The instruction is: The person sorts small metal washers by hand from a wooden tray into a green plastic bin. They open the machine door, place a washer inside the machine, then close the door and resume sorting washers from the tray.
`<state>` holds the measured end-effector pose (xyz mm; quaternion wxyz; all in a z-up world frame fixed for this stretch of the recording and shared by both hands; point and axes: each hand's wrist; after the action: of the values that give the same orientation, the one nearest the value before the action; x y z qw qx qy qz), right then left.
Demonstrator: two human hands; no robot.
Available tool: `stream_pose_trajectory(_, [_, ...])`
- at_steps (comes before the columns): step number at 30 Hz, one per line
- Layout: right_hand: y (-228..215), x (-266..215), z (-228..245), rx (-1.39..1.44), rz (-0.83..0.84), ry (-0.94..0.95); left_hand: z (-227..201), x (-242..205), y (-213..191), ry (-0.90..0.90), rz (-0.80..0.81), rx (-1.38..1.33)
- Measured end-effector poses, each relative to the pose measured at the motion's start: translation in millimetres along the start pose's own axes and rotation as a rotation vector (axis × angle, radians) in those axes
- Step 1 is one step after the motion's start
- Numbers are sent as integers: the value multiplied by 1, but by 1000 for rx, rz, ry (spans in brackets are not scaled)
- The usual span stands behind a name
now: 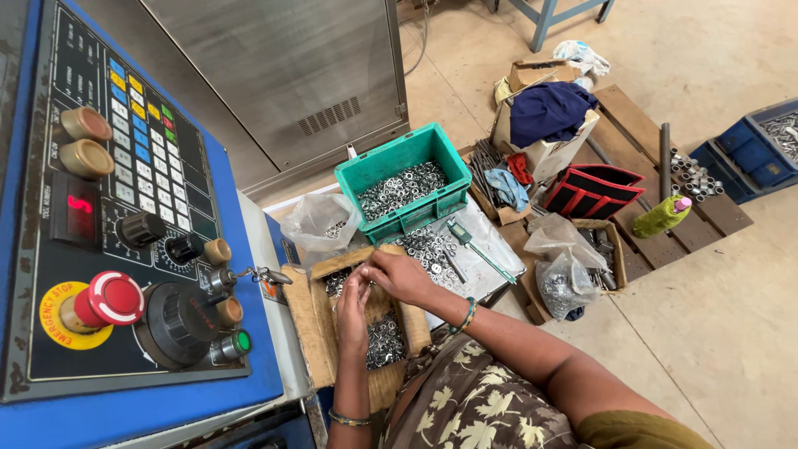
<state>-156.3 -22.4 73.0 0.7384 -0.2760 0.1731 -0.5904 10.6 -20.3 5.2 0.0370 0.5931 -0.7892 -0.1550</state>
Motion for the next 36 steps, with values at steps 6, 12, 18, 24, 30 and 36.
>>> stream_pose_trajectory(6, [2, 2, -11, 46, -33, -147, 2, 4, -5, -34, -16, -63])
stream_pose_trajectory(12, [13, -1, -15, -73, 5, 120, 29, -1, -10, 24, 33, -28])
stream_pose_trajectory(18, [14, -11, -11, 122, 18, -154, 45, -1, -19, -46, -23, -84])
stream_pose_trajectory(24, [32, -6, -53, 38, 96, -11, 45, -11, -9, -102, 5, 26])
stream_pose_trajectory(30, [44, 5, -133, 43, 89, 105, 77, -14, -23, -100, -133, 184])
stream_pose_trajectory(36, [2, 55, -186, 25, -112, -11, 132, -10, -73, -110, -380, 251])
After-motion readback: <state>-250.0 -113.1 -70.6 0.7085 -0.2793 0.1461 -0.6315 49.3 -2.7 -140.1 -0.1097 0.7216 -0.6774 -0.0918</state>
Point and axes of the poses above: each hand's wrist, its own x-axis towards the middle knuckle, its own y-axis out of the palm, z = x × y, and after that the axes turned 8 degrees about z, right-handed
